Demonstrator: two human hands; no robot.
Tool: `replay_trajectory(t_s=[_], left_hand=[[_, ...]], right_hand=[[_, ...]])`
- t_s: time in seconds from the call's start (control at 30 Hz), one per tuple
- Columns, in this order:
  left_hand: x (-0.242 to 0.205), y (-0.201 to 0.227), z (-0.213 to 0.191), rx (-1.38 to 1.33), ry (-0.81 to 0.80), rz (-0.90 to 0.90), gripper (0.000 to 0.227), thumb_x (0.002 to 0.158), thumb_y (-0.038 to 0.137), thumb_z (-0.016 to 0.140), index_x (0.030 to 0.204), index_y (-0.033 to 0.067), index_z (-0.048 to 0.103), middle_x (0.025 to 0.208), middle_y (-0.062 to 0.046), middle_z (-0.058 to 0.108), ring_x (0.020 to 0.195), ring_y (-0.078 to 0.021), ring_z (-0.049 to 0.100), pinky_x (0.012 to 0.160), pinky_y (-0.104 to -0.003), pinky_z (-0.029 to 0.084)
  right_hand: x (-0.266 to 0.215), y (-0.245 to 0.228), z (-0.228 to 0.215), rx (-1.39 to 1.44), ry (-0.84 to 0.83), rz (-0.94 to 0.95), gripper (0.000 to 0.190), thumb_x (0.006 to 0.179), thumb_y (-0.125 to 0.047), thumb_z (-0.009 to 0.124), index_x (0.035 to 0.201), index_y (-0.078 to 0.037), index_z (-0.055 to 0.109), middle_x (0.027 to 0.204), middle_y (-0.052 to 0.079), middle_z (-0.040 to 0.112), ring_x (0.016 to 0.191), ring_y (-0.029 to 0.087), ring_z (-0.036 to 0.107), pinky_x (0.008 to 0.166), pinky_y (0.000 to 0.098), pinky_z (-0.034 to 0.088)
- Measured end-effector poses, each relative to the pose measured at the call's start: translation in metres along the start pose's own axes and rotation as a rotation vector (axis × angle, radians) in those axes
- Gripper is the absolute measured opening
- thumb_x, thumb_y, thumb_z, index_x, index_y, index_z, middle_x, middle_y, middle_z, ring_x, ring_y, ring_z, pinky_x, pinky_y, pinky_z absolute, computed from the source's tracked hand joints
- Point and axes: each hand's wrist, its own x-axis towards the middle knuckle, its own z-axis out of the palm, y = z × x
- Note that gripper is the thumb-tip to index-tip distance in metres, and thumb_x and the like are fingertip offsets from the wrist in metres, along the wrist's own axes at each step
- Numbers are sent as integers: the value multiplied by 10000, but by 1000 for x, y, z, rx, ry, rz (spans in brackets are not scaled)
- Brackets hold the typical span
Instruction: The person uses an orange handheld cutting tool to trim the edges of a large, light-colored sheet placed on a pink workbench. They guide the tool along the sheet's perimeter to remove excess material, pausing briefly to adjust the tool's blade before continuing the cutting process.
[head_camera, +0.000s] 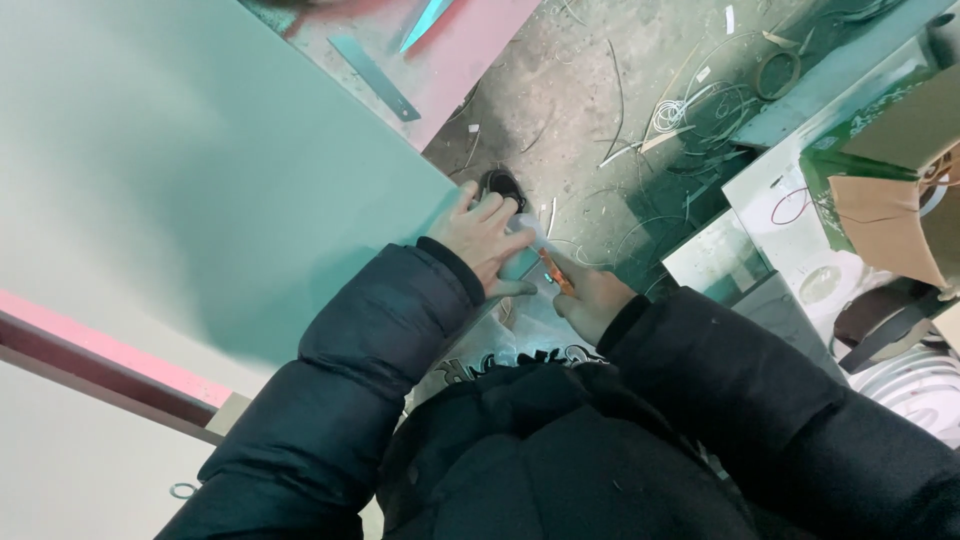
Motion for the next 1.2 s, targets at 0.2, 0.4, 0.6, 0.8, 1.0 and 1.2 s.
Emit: replay_trajectory(t_s=[0.2, 0.4, 0.6, 0.8, 1.0, 1.2], left_hand=[[3, 2, -4, -12, 14, -8, 457, 886, 564, 839, 1229, 284, 724, 1066, -42, 547, 1009, -310, 565, 1093, -578, 393], [7, 0, -18, -35, -37, 5, 377, 869, 407, 843, 1196, 272, 715, 1072, -44, 553, 1022, -308, 564, 1117, -582, 390], [4, -1, -8, -35, -65, 12, 429, 808, 445, 834, 1183, 279, 711, 1083, -57, 566, 1034, -312, 575, 1095, -578, 388], [5, -2, -7, -33, -75, 24, 377, 801, 472, 808, 1099, 271, 693, 1034, -36, 509, 983, -305, 537, 1073, -571, 390], [5, -2, -13, -15, -125, 28, 412, 727, 372, 797, 1115, 278, 694, 1061, -35, 537, 1009, -304, 557, 1096, -581, 383], [-2, -6, 6, -43, -123, 36, 430, 881, 603, 793, 1127, 263, 702, 1068, -20, 523, 998, -300, 530, 1091, -565, 366]], right_hand=[[-23, -21, -14, -24, -3, 10, 571, 1070, -308, 732, 1607, -118, 696, 1402, 237, 788, 1339, 442, 759, 1146, 545, 596], [-15, -17, -16, 18, -70, 14, 740, 1115, -280, 688, 1820, -180, 486, 1511, 242, 739, 1384, 419, 744, 1196, 554, 566], [-12, -13, -11, 17, -63, 13, 766, 1127, -268, 686, 1849, -181, 442, 1542, 255, 721, 1410, 437, 730, 1192, 552, 572], [-9, -11, -8, 27, -71, 11, 771, 1144, -251, 658, 1870, -184, 407, 1660, 294, 648, 1560, 484, 629, 1285, 593, 510], [-1, -6, -4, 8, -74, -17, 773, 1147, -267, 641, 1875, -189, 395, 1698, 277, 633, 1605, 463, 602, 1306, 585, 492], [13, 5, 12, -6, -24, -20, 745, 1148, -265, 674, 1854, -196, 447, 1611, 282, 702, 1529, 487, 662, 1292, 587, 513]])
